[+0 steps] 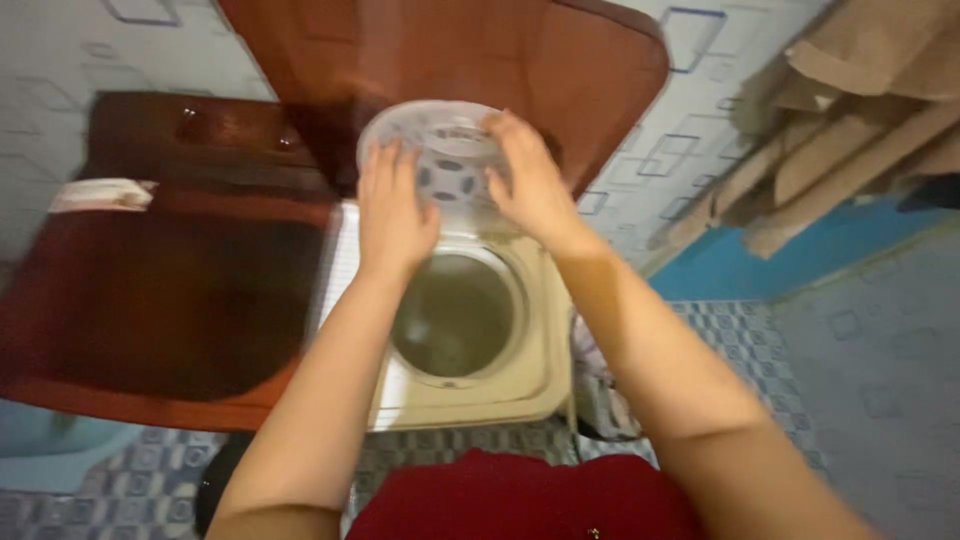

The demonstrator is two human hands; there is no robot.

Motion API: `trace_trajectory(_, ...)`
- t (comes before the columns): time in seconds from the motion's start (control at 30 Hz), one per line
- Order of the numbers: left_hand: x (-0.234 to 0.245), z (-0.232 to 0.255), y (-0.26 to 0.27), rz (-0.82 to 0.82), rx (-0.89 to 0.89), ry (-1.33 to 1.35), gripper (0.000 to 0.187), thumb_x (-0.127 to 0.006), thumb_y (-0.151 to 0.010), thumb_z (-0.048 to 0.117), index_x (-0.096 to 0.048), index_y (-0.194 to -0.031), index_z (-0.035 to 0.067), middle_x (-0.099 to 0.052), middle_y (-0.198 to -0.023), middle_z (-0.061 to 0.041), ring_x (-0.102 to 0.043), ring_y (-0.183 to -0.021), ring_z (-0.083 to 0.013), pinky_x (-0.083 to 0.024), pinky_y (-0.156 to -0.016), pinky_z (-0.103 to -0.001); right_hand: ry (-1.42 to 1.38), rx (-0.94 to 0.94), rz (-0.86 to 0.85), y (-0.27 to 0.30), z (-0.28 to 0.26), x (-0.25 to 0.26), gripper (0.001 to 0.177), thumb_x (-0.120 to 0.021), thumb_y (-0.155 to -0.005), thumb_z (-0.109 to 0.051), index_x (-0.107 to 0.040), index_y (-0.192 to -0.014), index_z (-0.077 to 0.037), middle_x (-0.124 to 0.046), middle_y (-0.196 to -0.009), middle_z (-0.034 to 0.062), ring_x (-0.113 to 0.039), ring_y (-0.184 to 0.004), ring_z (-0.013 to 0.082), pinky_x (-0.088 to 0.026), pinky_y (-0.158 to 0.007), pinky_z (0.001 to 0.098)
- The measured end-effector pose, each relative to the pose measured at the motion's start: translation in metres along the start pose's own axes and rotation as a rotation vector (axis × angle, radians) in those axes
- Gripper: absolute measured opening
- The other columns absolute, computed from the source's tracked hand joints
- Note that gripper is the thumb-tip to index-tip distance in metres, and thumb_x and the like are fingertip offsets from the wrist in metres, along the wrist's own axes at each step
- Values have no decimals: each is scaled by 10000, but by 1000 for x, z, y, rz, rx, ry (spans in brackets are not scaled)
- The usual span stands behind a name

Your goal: Transferring clothes from a washing machine to a laundry basket and then back into the machine.

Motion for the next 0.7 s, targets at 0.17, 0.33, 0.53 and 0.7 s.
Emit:
trace_trajectory(0.17,23,-14,-60,-40,-128,-5,845,-735,-792,88,-372,-1551,3,-323,-1634,-230,-256,-1542,-405,-211,-1243,-548,232,-112,52,-56,-10,-34,560,-671,-980,-257,-493,-1471,-56,-528,-1465,210,-449,-1398,418,-343,-1162,527)
trace_trajectory(0.33,-9,-26,-37,-366,-42,8,1061,-833,-726,193,-257,-1611,94,-395,-1563,-154,-310,-1474,-354,-259,-1196,-555,511,-505,-100,-56,-39,-35,507,-504,-1053,-439,-512,-1478,-164,-571,-1399,127,-508,-1338,336,-387,-1077,572)
trace_trajectory(0.53,-5,-21,18,-335,-175,56,1124,-888,-661,193,-226,-1564,90,-411,-1467,-164,-343,-1454,-349,-295,-1181,-549,469,-484,-135,-45,15,-53,730,-679,-822,-275,-468,-1506,-132,-437,-1507,163,-529,-1301,391,-448,-1042,526)
trace_trajectory(0.7,1,-21,15,-383,-198,92,1154,-855,-656,141,-180,-1590,89,-394,-1475,-177,-329,-1453,-359,-290,-1176,-540,402,-652,-133,-50,20,-48,869,-740,-689,-173,-439,-1502,-118,-374,-1547,159,-489,-1333,412,-452,-1082,446)
Point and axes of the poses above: each hand's wrist, its own y-axis away from the middle knuckle, its own x-axis out of the back of the hand, z = x × y, the point moved 8 cm from there along -y, towards the middle knuckle
